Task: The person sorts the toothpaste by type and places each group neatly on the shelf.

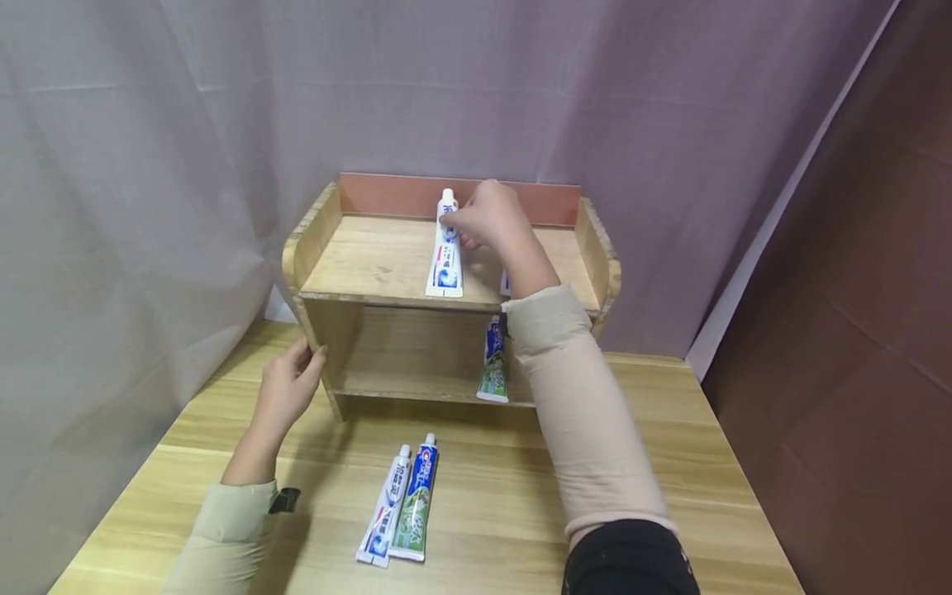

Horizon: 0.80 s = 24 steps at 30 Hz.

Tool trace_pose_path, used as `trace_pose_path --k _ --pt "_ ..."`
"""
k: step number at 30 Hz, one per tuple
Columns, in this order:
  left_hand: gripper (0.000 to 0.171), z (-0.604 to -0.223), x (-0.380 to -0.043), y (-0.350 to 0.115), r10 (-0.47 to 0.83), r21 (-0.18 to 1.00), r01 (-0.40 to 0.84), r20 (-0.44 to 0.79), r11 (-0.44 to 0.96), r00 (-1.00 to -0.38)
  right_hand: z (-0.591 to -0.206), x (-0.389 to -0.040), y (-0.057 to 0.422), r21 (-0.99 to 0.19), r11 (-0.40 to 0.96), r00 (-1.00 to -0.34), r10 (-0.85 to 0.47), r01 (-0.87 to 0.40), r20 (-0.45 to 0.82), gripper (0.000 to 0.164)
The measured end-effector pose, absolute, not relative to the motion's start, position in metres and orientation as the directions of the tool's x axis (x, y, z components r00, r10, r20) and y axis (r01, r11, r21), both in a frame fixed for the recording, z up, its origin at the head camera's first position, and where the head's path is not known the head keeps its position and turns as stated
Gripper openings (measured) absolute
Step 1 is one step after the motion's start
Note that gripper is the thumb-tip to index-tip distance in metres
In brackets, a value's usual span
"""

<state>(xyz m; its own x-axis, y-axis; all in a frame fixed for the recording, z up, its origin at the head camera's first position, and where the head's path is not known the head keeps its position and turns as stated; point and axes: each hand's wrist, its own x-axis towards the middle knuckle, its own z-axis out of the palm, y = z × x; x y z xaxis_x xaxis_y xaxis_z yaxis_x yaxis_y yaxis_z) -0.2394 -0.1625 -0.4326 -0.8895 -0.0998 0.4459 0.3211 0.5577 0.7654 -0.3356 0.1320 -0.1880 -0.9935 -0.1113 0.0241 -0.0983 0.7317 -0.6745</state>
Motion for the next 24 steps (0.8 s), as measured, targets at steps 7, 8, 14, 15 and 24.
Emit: trace_pose_path --k 7,8,14,15,24 --pt "0.034 -0.432 -0.240 -0.160 -0.112 0.765 0.322 0.454 0.558 -0.884 -0.183 -0.329 0.135 -0.621 0.776 -0.994 -0.104 -0.106 0.039 0.039" --pt "0.034 -0.432 -0.240 -0.160 -0.112 0.763 0.320 0.453 0.562 -0.884 -0.183 -0.328 0.135 -0.615 0.780 -0.993 -0.106 -0.111 0.044 0.040" --pt "0.034 -0.431 -0.240 -0.161 -0.117 0.760 0.320 0.458 0.565 -0.881 -0.184 -0.323 0.140 -0.632 0.761 -0.989 -0.130 -0.148 0.075 0.044" --pt "0.034 -0.432 -0.240 -0.160 -0.117 0.762 0.321 0.457 0.563 -0.882 -0.185 -0.322 0.141 -0.636 0.756 -0.988 -0.133 -0.154 0.082 0.044" --pt "0.035 -0.434 -0.239 -0.159 -0.118 0.776 0.306 0.436 0.551 -0.892 -0.197 -0.305 0.148 -0.694 0.682 -0.973 -0.174 -0.231 0.153 0.047"
